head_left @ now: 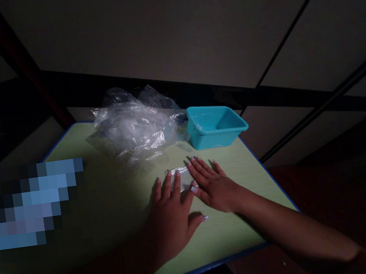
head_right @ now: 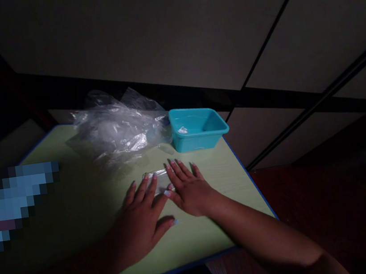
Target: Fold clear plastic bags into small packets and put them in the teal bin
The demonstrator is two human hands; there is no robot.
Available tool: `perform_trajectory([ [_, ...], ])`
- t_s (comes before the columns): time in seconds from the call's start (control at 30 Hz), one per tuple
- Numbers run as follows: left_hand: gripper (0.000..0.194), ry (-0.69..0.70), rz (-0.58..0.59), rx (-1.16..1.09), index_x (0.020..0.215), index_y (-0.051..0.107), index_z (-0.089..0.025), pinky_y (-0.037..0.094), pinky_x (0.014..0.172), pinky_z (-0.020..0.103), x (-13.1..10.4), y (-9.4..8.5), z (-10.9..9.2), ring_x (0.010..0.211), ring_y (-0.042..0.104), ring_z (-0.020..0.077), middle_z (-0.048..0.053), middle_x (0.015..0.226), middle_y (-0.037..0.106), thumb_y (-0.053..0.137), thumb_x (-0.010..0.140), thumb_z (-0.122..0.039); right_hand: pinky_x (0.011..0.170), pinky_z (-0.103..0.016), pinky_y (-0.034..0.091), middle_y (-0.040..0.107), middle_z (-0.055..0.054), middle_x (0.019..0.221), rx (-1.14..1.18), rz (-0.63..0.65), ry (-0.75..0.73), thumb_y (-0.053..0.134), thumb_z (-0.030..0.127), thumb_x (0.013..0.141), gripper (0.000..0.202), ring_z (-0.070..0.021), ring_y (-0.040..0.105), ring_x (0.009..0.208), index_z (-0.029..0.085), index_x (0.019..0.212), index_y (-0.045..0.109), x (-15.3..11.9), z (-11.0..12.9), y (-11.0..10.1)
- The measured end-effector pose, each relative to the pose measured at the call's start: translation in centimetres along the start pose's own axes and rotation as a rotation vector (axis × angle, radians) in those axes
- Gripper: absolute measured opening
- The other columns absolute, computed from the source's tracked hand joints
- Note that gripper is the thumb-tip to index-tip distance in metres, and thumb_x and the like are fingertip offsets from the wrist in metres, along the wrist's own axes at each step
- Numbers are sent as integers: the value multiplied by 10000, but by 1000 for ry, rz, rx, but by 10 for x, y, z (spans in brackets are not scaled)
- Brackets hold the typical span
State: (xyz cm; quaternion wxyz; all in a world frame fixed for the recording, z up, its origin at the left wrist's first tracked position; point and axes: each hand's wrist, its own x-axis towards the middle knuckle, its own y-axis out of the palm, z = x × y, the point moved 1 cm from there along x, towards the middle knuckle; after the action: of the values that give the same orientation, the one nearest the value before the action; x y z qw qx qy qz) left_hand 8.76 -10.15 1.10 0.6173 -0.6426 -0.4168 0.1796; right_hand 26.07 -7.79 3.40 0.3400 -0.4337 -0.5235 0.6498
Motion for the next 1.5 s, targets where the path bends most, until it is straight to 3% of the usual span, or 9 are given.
perform_trajectory([
  [0.13,641,-8,-24,-6,1306,587,-216,259,1077,637,-1,1,1,1366,323,451,221,1441,445,498,846,-655,1145,-573,83,-40,-111,1573,-28,23,32,285,484,994,680,-269,-38,1456,134,1537,73,-1,0,-2],
  [0.23,709,-18,-54,-5,1353,537,-152,231,1093,631,0,1,1,1379,309,434,230,1466,406,456,865,-660,1142,-577,73,-52,-106,1572,-34,47,41,287,479,992,684,-268,-48,1455,133,1535,56,-1,1,-3],
  [0.37,769,117,-59,-42,1467,347,-95,151,1151,566,6,-3,-1,1437,228,333,186,1539,294,356,920,-636,1133,-599,74,-40,-113,1577,-39,52,39,346,422,978,683,-277,-49,1455,150,1537,61,0,1,-2],
  [0.5,796,206,33,-69,1495,264,-88,132,1159,548,12,-2,-2,1463,149,298,174,1564,227,291,932,-650,1135,-594,82,-32,-114,1579,-64,65,51,388,324,950,686,-283,-47,1455,149,1536,77,1,1,0],
  [0.6,799,165,83,-64,1493,265,-77,146,1148,562,14,3,-3,1460,141,321,188,1566,204,238,939,-653,1137,-589,89,-34,-113,1581,-57,59,56,388,346,950,694,-287,-33,1456,146,1537,77,1,1,0],
  [0.87,832,42,18,-32,1494,263,-71,204,1145,504,13,9,-3,1440,208,346,215,1532,291,310,918,-671,1126,-613,99,5,-114,1588,-55,46,47,359,428,969,714,-288,-33,1458,164,1536,16,2,0,2],
  [1.0,785,-16,-29,-15,1477,322,-84,228,1147,472,11,9,1,1430,246,333,187,1520,337,325,928,-646,1130,-606,91,-9,-109,1586,-55,49,50,352,464,972,717,-284,-42,1458,167,1537,24,3,1,2],
  [1.27,775,-104,-9,37,1428,425,-93,263,1125,497,8,10,7,1423,260,342,210,1509,339,295,922,-665,1127,-611,95,-23,-107,1582,-44,33,39,322,480,974,720,-277,-47,1457,162,1536,5,2,0,1],
  [1.5,807,-152,23,78,1377,465,-7,218,1155,483,5,7,11,1409,303,331,233,1476,382,385,890,-646,1140,-580,59,-57,-119,1574,-45,51,45,296,514,976,735,-267,-68,1453,127,1534,13,2,0,1],
])
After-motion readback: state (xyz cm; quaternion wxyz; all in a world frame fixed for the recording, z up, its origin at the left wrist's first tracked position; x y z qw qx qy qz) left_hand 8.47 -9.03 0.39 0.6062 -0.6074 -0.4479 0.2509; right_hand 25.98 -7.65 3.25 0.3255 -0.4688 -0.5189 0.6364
